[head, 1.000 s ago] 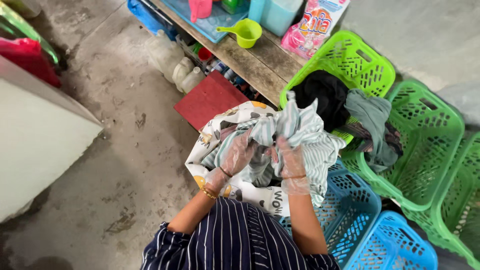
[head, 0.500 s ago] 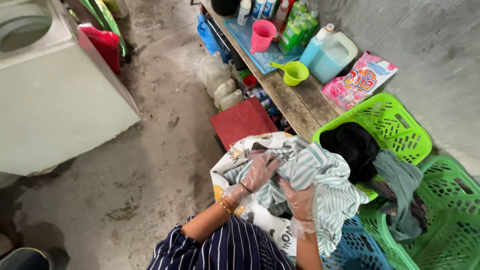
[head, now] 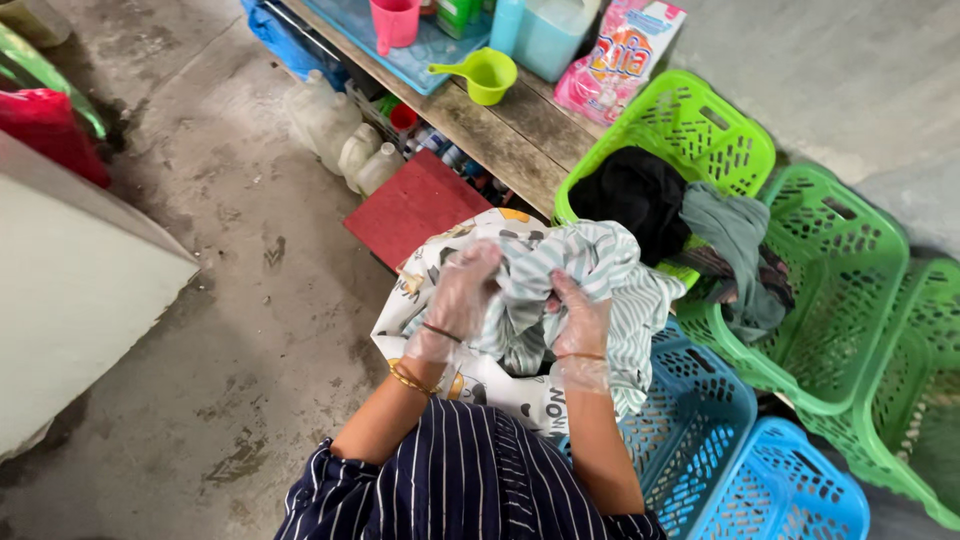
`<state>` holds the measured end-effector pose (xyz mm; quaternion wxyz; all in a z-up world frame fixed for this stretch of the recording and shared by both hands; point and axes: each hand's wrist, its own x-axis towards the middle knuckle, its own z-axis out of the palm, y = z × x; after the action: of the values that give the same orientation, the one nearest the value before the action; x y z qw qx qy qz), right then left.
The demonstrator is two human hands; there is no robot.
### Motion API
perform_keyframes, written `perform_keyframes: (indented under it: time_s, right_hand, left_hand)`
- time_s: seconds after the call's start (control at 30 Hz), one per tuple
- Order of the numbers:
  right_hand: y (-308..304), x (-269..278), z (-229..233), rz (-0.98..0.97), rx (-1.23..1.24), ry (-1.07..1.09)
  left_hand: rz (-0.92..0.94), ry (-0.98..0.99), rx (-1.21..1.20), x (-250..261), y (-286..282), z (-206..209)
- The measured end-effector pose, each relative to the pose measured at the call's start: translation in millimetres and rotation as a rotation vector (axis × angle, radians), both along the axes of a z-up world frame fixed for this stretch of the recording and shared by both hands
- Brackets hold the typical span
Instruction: The person sorts various pieces of laundry from a bag into several plastic baskets, handling a black shirt, a striped shirt, a pink shirt, a grey shirt, and a white shirt one at a time.
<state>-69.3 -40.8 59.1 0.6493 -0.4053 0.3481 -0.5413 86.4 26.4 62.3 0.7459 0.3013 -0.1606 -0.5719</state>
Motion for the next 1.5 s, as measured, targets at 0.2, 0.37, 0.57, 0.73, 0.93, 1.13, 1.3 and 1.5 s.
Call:
perform_keyframes:
  time_s: [0.2,0.37,0.57,0.73,0.93,1.13,1.3,1.5]
  right_hand:
    - [7.2,-12.9,9.0,-0.071,0.039,0.182]
    - [6.4,-4.9,-3.1,-0.256,-1.028,0.879]
    - [-20.6,-14.1,-46.0,-0.037,0.178,0.049]
    - [-19.2,-12.5,-47.8,0.010,0.283,-0.070]
    - [-8.4,-9.5,-25.1,0.041,-0.037,0.360]
    - [-20.5,-13.3,-36.4,0.049,0.050,0.169]
    - [-30.4,-36.0,-54.9,0.026,-0.422,0.528]
    - [-25.7,-42.8,-54.7,0.077,-0.423,0.715]
  left_hand:
    - [0.099,-0.431,-0.100,7.1,1.6,5.8]
    - [0.037,-0.685,-0.122,-1.8,0.3,14.2]
    - [0.088,0.152,0.028,2.8,7.7,-20.2]
    - [0.511,-0.979,0.183,0.3,11.7,-19.5]
    - [0.068,-1.584,-0.198,21.7,21.8,34.0]
    - [0.015,-1.606,-0.175,20.0,23.4,30.1]
    - [0.128,-1.614,-0.227,17.1,20.8,10.6]
    - [0.007,-0.692,-0.255,11.4,2.1,-6.4]
